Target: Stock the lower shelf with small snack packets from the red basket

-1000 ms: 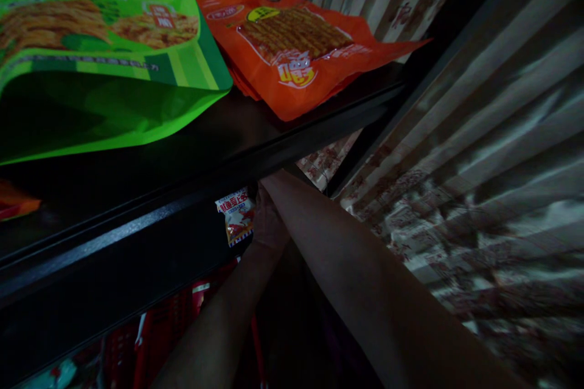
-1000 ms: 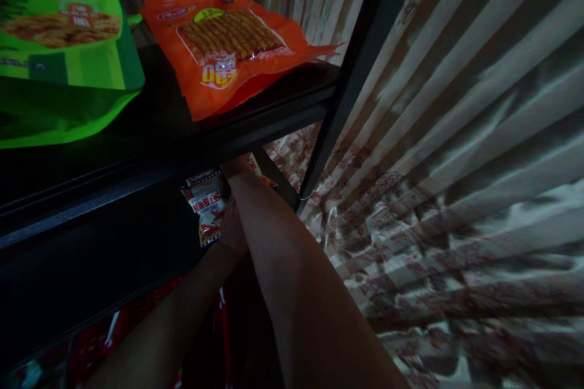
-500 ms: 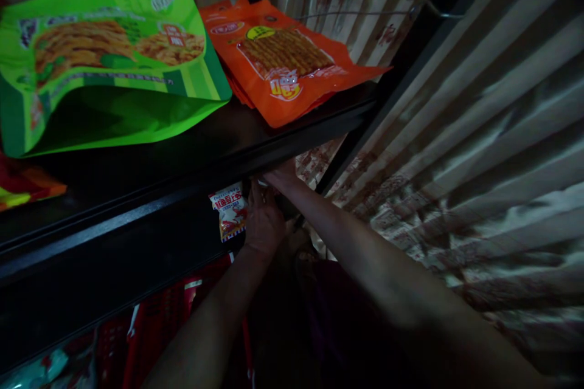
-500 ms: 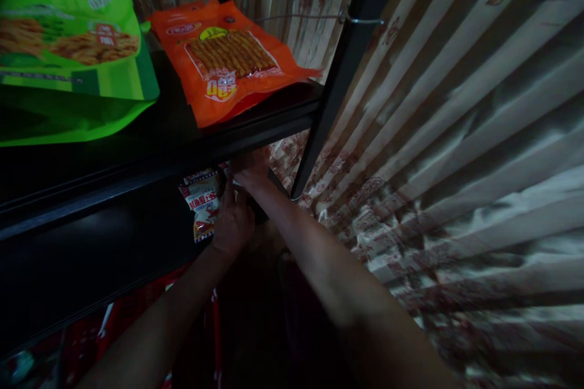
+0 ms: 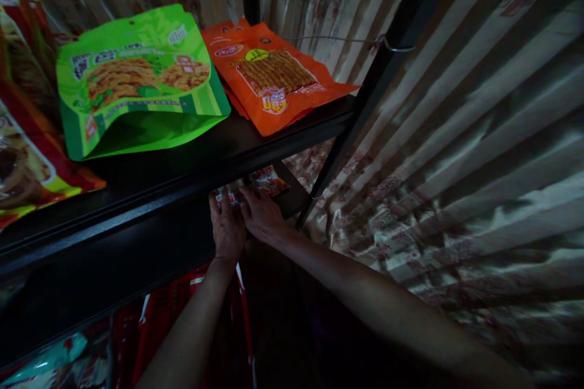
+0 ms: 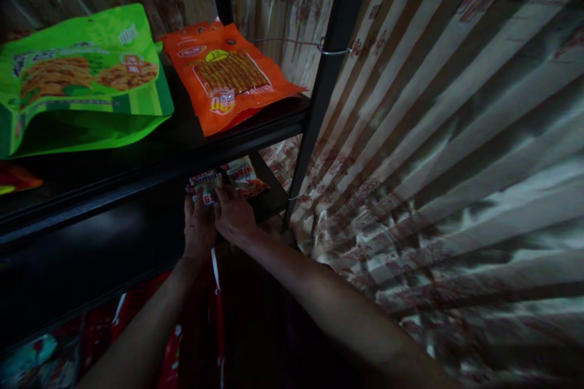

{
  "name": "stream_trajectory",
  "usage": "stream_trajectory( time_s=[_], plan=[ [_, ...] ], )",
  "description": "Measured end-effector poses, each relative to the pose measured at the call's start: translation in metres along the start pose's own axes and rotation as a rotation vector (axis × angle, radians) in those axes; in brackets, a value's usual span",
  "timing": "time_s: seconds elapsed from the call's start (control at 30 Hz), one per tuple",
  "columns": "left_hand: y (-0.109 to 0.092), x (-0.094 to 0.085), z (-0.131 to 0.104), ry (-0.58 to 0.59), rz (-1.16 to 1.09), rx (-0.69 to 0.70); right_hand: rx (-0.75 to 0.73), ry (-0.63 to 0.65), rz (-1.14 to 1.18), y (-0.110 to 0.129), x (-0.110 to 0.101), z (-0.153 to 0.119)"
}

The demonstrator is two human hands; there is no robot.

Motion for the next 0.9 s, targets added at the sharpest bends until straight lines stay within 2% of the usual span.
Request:
stream_trajectory(
  time_s=[0.27, 0.47, 0.57, 0.7, 0.8, 0.9],
  plan=[
    [0.011, 0.0, 0.003, -0.125, -0.103, -0.064, -0.043, -0.028, 0.139, -0.002, 0.012, 0.02],
    [0.011, 0.0, -0.001, -0.101, -0.113, -0.074, -0.053, -0.046, 0.136, -0.006, 0.015, 0.015],
    [0.017, -0.004, -0.008, -0.069, -0.132, -0.141, -0.066, -0.071, 0.127, -0.009, 0.011, 0.007],
    [0.028, -0.021, -0.022, -0.055, -0.131, -0.202, -0.067, -0.117, 0.191, -0.018, -0.003, -0.007],
    [0.036, -0.043, -0.037, -0.074, -0.124, -0.2, -0.089, -0.156, 0.227, -0.024, -0.022, -0.016],
    [0.046, -0.065, -0.059, -0.022, -0.125, -0.227, -0.067, -0.218, 0.223, -0.036, -0.043, -0.025]
  ],
)
Point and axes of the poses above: each hand's wrist, its own z-axis towards the middle knuckle, its own x-axis out of the palm, y = z × x, the point moved 8 cm from there along z, towards the middle knuckle, and after that the axes turned 6 degrees about z, right-handed, at the moved point
